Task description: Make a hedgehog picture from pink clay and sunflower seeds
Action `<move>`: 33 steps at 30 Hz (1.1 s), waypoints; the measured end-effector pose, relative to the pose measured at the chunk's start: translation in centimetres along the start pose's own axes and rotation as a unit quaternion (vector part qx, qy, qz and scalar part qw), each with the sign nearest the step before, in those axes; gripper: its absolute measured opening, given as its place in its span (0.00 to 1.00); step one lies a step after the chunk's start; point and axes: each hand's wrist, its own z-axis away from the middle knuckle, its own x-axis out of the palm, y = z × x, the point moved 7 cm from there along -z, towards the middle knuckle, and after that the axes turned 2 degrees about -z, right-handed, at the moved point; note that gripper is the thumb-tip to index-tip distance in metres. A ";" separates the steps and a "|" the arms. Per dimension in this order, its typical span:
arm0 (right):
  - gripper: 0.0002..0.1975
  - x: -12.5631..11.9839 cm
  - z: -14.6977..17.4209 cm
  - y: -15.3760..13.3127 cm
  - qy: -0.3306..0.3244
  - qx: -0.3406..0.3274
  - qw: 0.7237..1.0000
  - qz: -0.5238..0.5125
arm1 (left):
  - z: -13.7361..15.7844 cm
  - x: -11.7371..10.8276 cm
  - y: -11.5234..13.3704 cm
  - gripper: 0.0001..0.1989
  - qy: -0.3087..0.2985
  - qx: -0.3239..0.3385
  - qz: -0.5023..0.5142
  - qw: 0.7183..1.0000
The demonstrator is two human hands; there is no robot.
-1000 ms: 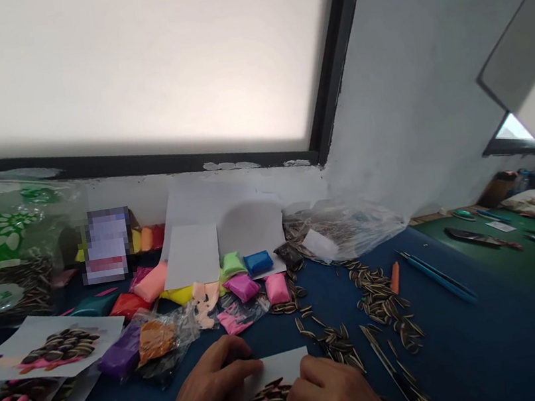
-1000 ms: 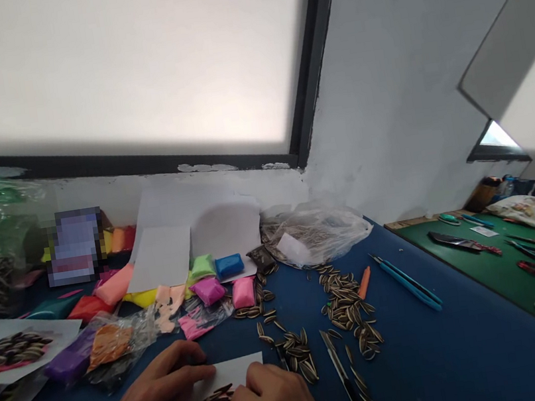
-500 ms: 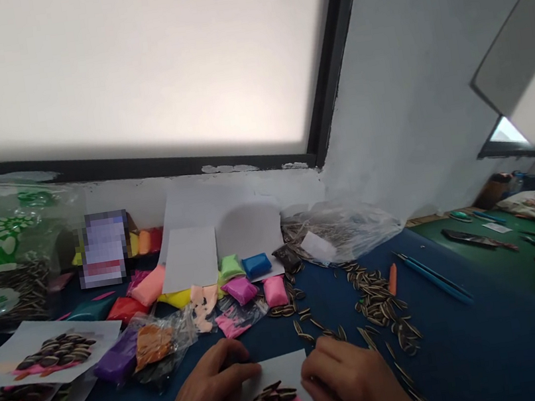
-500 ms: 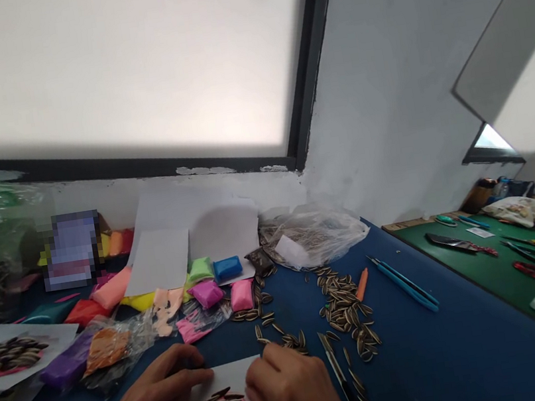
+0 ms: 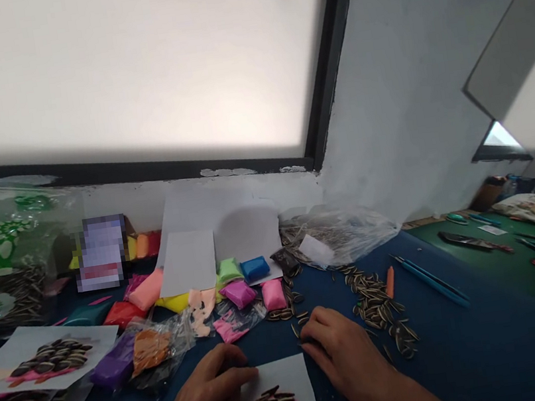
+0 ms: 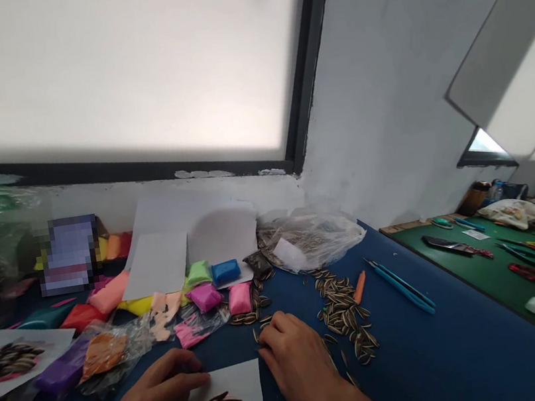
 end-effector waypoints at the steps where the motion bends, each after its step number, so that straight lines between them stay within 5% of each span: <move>1: 0.07 0.2 -0.1 -0.1 -0.002 -0.002 1.000 0.013 | -0.1 0.0 0.1 0.17 -0.008 0.001 -0.002 1.000; 8: 0.11 0.7 -0.2 -0.4 0.054 -0.079 0.987 0.128 | -0.4 -0.3 0.2 0.15 -0.028 0.001 -0.019 0.999; 13: 0.10 -1.2 0.6 -0.9 0.081 -0.087 0.992 0.042 | -0.3 -0.2 0.1 0.16 -0.029 -0.006 -0.018 0.999; 18: 0.11 -2.3 1.6 -2.0 0.036 -0.065 0.997 -0.026 | -0.2 -0.1 -0.2 0.16 -0.039 -0.012 -0.016 0.999; 27: 0.11 -0.3 2.2 -1.8 -0.082 -0.024 0.996 0.032 | -0.3 -0.3 0.1 0.16 -0.031 -0.007 -0.017 0.999; 33: 0.09 0.1 2.2 -1.3 -0.080 -0.015 0.996 0.021 | -0.3 -0.3 0.3 0.17 -0.030 0.002 -0.022 0.999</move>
